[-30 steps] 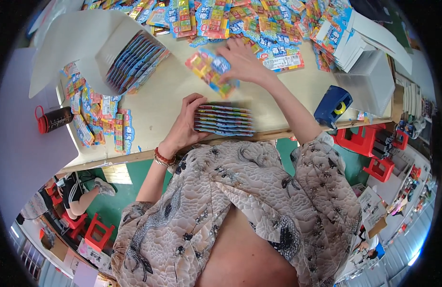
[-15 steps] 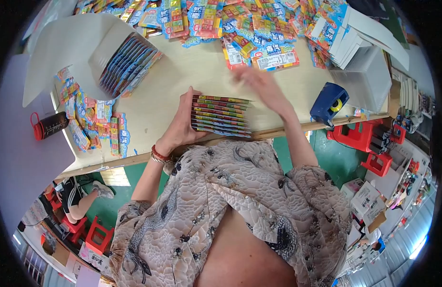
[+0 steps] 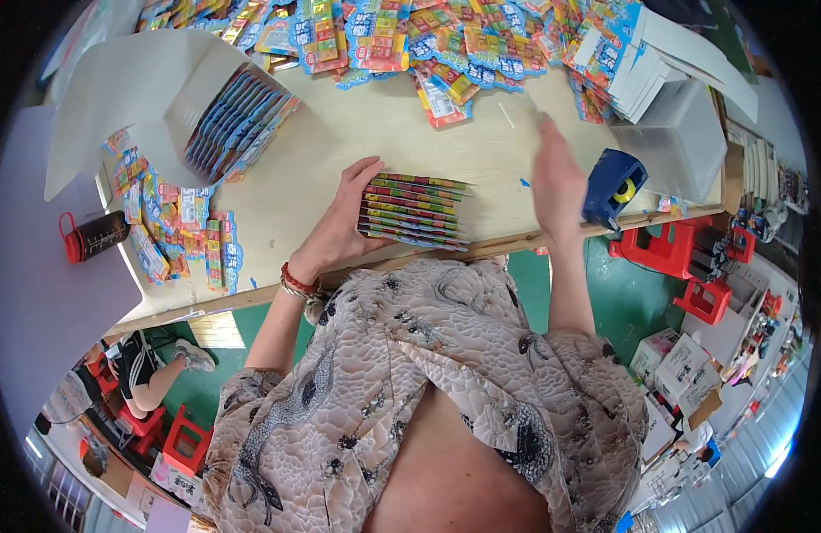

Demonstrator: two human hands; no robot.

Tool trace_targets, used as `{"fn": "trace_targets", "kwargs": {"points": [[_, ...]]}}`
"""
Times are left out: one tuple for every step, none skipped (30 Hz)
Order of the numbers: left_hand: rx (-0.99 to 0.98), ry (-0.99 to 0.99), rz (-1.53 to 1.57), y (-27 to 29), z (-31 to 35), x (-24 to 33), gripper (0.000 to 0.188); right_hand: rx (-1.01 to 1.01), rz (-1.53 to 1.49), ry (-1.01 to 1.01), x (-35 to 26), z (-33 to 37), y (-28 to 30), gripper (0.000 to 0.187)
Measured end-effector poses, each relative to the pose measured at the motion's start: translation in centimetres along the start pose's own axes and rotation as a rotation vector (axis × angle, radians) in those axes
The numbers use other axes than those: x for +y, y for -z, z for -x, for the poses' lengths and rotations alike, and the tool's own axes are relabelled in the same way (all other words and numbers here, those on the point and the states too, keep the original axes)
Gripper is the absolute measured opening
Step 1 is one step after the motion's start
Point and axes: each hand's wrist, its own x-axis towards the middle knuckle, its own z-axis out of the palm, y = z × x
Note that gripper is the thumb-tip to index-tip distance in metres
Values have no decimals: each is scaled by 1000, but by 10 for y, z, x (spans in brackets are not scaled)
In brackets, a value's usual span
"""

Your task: Sorting and packing individual snack packets into cardboard display boxes.

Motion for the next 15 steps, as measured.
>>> {"fn": "trace_targets", "kwargs": {"points": [[5,-32,-51,1,0,1,105,0,2,-7,-7,4,11,30],[-1,-32,-51,1,2,1,105,83,-193,-91,-14,7,19,24],[-45,44,25,1,1,-1,112,171,-389,-172,-17,9,21,19],[-87,121,98,1,2,-2,119,176,-391,-175,-15,11,15,19],[-89,120,93,0,3,-2,119,63,-555,-217,-8,15,0,19],[-84,68,80,-1,1,-2,127,-49,-723,-255,-1,18,-19,18],[-76,17,68,0,1,-2,136,-132,-930,-319,4,21,-35,19],[-75,16,59,0,0,-2,136,-128,-938,-314,9,28,-42,19],[-95,26,68,-1,1,-2,138,-372,-981,-452,7,34,-43,20],[-117,35,80,-2,2,-2,141,-619,-1010,-589,6,36,-44,21],[-56,25,45,-2,2,-2,140,-773,-1084,-482,8,35,-45,23],[-58,27,47,-2,3,-2,140,-775,-1084,-486,7,33,-41,23],[-30,44,16,-1,5,-6,141,-781,-1102,-391,4,29,-35,29],[-2,60,-15,-1,8,-8,142,-785,-1117,-295,0,29,-32,37],[61,14,-52,-6,9,-12,142,-776,-1114,-302,-2,38,-39,37]]}}
